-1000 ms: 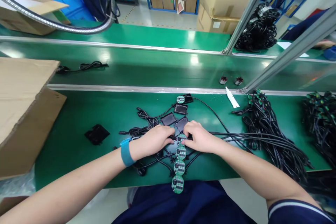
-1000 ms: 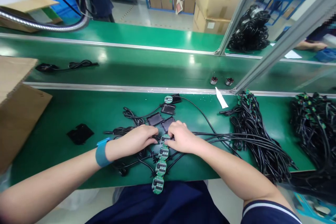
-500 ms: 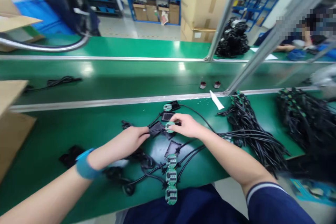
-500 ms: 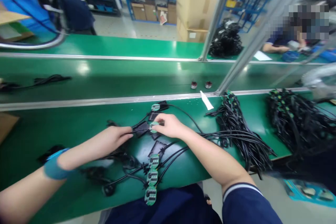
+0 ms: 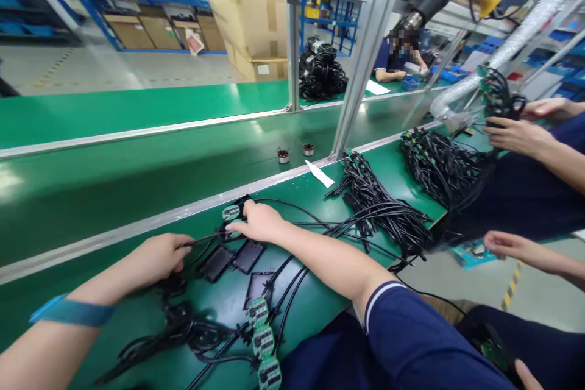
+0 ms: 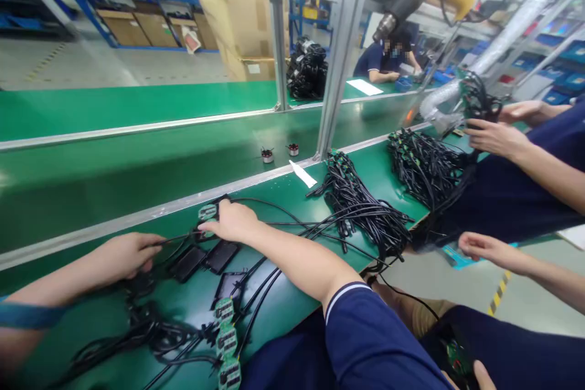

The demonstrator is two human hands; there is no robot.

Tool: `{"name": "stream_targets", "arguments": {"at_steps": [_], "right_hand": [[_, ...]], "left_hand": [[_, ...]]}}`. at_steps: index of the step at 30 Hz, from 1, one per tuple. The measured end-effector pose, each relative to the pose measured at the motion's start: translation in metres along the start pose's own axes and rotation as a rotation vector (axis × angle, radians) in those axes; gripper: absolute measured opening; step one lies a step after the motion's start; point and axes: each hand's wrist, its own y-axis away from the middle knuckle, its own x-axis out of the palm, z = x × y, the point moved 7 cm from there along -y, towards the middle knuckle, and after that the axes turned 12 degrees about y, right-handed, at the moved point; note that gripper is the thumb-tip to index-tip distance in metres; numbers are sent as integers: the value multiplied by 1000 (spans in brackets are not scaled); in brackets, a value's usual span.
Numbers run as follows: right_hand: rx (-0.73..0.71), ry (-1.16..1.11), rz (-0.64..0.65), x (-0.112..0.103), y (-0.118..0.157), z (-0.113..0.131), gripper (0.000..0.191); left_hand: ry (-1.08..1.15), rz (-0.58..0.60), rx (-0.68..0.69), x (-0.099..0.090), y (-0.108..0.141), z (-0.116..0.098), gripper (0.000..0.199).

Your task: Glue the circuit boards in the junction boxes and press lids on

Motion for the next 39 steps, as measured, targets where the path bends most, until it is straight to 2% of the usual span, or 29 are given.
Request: {"name": "stream_targets", "arguments": {"at_steps": [4,8,11,15,19,23,27,29,31,33,36,39], "right_hand": [[64,71,-45,1,2,5,66],[19,142,-72,0,10,5,62],[-29,184,-41,-2,19,-4,51],[-58,257,28,2,23,-14,23],[-39,295,48,2,21,-16,27],[9,306,76,-13,31,-44,17],[111,348,61,-41,49,-86,26],[166,393,41,-51,57,-96,24],[207,440,17,-56,66,-92,22],[194,466,-37,-57,76,-76,22],[-19,367,-86,-49,91,-38,22],[-259,146,8,-29,102,-5,26]], "left_hand": [[-148,-20,23,-5,1,-10,42],[-294,-29,2,8,12,-7,53],[-327,-66,70,12,19,-4,40],[-353,-152,114,0,18,-1,28],[-434,-165,149,-8,18,0,33],[-521,-151,90,-4,31,14,38],[-527,-164,51,1,41,23,45],[-501,-170,52,2,42,21,47],[-476,-197,39,1,46,16,45],[-480,-273,28,-1,55,8,43],[-448,-383,53,2,78,-10,44],[-276,-352,79,21,94,-24,48]]}}
